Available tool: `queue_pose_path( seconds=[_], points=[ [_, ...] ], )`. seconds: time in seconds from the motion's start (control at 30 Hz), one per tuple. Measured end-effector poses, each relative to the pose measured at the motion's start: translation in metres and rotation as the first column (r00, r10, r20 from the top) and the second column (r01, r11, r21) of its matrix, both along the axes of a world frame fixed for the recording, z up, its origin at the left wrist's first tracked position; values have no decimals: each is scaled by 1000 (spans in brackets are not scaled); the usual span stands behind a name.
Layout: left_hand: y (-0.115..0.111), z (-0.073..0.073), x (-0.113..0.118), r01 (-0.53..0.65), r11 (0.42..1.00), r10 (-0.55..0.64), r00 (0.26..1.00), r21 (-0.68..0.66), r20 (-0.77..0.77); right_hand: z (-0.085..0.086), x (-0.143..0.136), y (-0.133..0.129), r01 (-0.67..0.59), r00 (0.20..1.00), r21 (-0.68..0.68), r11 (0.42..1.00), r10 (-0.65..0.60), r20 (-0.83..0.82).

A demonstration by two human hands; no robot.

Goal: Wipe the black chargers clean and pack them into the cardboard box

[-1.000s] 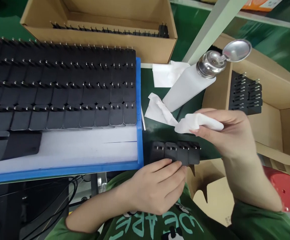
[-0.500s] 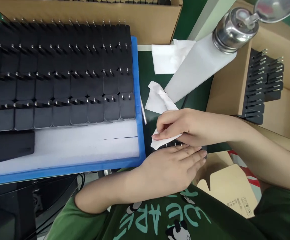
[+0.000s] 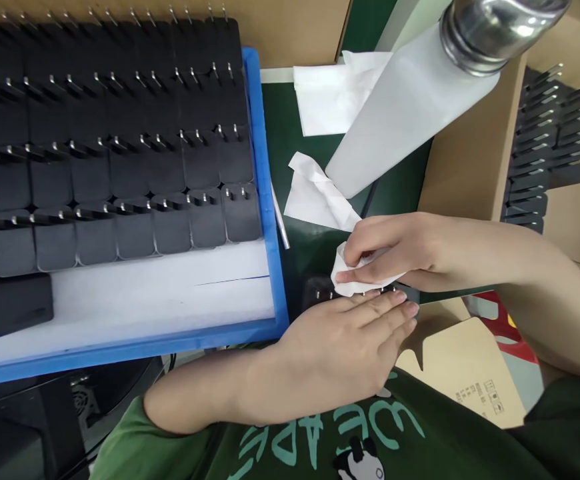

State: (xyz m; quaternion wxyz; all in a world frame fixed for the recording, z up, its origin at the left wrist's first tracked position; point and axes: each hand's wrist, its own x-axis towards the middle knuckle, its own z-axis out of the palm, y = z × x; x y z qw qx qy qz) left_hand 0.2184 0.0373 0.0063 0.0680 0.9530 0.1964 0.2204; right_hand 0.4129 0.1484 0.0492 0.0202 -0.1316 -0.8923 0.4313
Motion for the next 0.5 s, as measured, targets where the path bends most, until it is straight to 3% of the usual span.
queue_pose_path(
  seconds=[0.33,0.5],
  points=[
    [-1,1,1,-14,998,15,1000,-62,16,2,24,-7,92,995,6,996,-92,-31],
    [-2,1,1,-25,997,27,999,-66,31,6,38,-9,78,997,131,988,-75,-28]
  ],
)
